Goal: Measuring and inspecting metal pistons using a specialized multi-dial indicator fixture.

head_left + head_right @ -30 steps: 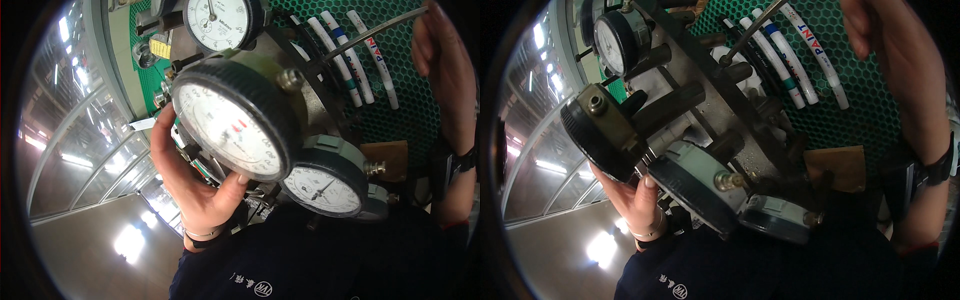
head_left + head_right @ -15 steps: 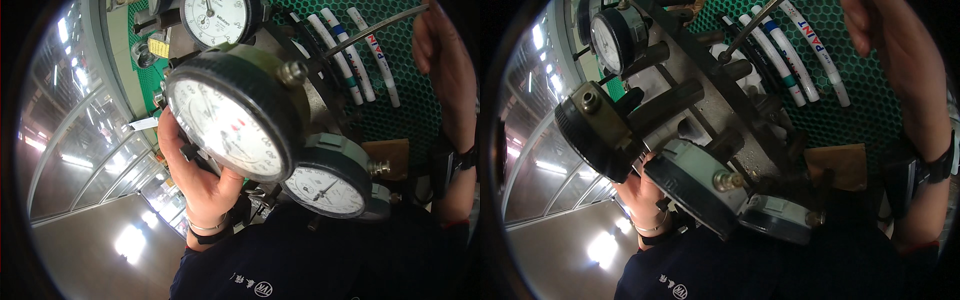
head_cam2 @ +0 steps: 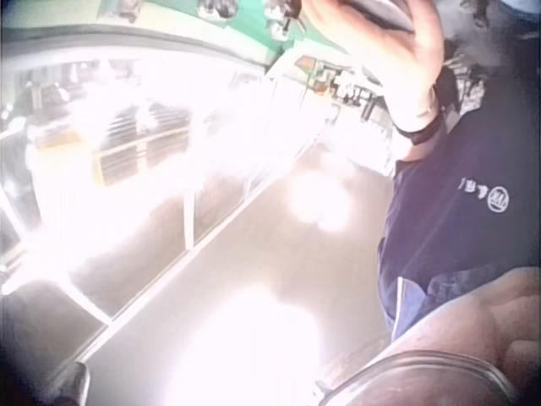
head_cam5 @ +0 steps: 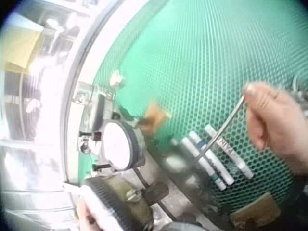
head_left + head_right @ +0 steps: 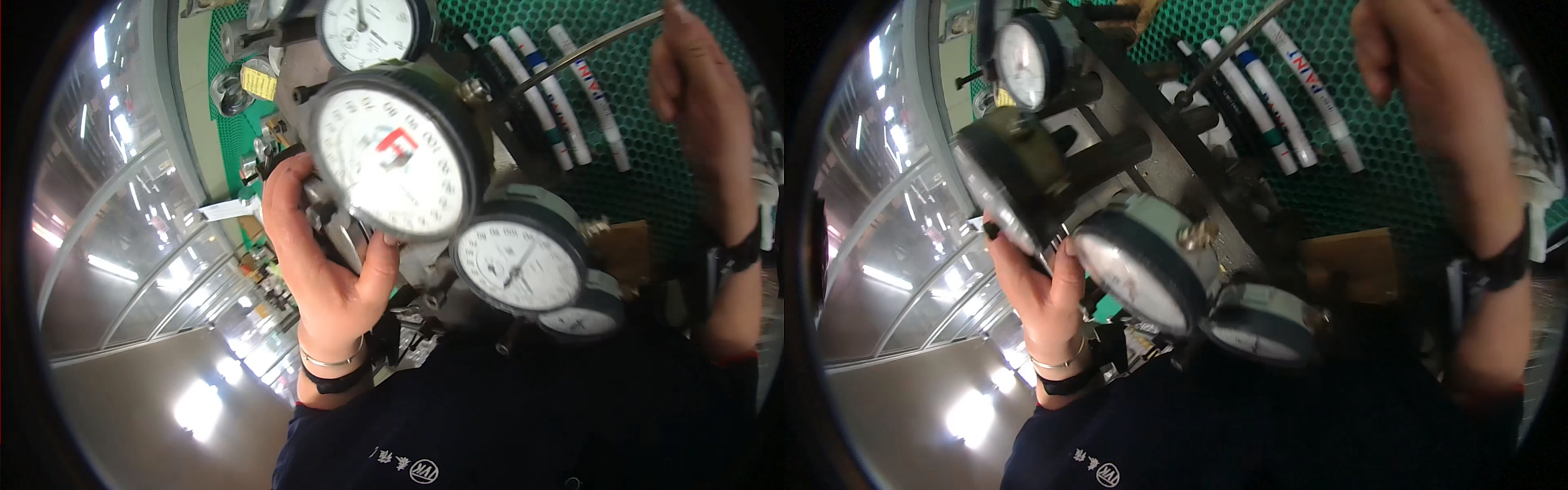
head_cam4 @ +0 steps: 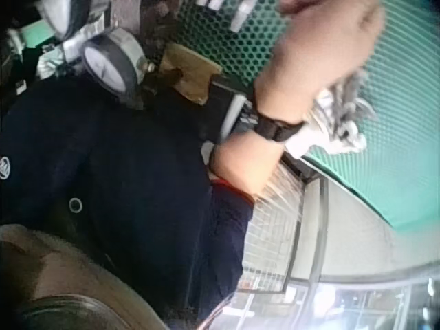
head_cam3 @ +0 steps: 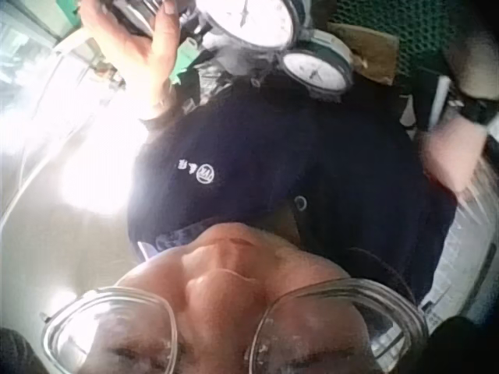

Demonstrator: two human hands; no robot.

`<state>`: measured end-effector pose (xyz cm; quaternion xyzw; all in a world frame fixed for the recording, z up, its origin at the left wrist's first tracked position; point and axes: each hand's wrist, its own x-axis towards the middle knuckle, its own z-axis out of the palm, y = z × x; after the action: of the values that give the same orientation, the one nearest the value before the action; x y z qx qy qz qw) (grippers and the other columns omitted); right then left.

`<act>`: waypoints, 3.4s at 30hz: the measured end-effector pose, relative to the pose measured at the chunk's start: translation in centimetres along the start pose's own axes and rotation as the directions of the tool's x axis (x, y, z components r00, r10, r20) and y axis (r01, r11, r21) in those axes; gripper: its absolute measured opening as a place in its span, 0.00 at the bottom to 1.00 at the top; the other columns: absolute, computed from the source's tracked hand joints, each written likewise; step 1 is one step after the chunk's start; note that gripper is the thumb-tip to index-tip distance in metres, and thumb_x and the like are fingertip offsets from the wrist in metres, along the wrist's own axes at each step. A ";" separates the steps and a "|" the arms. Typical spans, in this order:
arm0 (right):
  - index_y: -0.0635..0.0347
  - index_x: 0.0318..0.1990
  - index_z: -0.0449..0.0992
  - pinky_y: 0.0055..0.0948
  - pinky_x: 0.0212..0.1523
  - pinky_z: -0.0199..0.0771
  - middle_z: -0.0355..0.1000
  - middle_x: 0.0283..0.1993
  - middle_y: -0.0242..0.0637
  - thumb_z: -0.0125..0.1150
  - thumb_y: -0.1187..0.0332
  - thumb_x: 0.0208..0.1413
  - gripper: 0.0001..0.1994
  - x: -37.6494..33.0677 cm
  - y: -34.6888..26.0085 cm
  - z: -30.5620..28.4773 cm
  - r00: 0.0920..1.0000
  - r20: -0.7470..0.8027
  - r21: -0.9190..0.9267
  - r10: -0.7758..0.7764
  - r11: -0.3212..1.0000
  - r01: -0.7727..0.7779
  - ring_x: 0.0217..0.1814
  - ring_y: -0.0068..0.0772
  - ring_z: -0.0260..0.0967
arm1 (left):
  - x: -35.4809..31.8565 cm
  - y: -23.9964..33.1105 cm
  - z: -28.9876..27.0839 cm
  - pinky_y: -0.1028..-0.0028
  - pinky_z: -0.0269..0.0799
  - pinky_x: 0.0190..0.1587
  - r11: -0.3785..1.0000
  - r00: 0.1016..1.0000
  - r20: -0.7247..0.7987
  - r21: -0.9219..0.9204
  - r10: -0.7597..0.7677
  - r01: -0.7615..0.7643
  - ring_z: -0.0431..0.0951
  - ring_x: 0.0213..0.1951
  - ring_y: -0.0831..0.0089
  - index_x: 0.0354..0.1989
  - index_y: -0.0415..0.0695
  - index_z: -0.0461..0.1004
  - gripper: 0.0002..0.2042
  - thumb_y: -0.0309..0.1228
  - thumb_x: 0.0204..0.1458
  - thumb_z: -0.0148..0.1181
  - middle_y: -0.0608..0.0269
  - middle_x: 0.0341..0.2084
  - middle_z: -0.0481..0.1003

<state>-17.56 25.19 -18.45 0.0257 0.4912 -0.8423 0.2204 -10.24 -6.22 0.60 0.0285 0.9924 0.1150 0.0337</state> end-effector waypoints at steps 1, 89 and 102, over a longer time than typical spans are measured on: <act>0.55 0.33 0.75 0.21 0.34 0.65 0.70 0.32 0.30 0.49 0.55 0.66 0.16 -0.2 -1.7 0.3 1.000 0.006 -0.056 -0.016 0.998 0.016 0.30 0.19 0.64 | -0.1 -0.5 0.1 0.60 0.59 0.59 0.998 0.998 -0.026 -0.022 0.053 -0.053 0.64 0.56 0.50 0.59 0.32 0.57 0.37 0.31 0.39 0.66 0.44 0.54 0.63; 0.62 0.33 0.73 0.24 0.24 0.69 0.70 0.25 0.30 0.46 0.57 0.66 0.17 -4.0 -13.7 -0.3 0.960 -0.276 -0.691 0.037 0.687 -0.225 0.24 0.23 0.69 | -19.9 4.3 -3.1 0.61 0.53 0.66 0.903 0.881 -0.273 -0.307 -0.386 0.300 0.59 0.64 0.53 0.63 0.36 0.57 0.33 0.22 0.46 0.64 0.47 0.62 0.60; 0.70 0.45 0.77 0.35 0.52 0.70 0.73 0.50 0.47 0.51 0.74 0.59 0.12 -12.8 -17.1 27.7 0.559 0.828 -0.475 -0.051 0.469 0.745 0.53 0.40 0.70 | -13.7 7.2 -7.0 0.61 0.71 0.43 0.749 0.878 -0.462 -0.538 0.122 -0.387 0.75 0.42 0.52 0.46 0.39 0.71 0.20 0.27 0.42 0.67 0.51 0.41 0.74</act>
<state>-8.02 13.57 13.07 -0.5354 0.6698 -0.4917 0.1517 3.21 -1.68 9.87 0.1302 0.8712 0.4388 -0.1776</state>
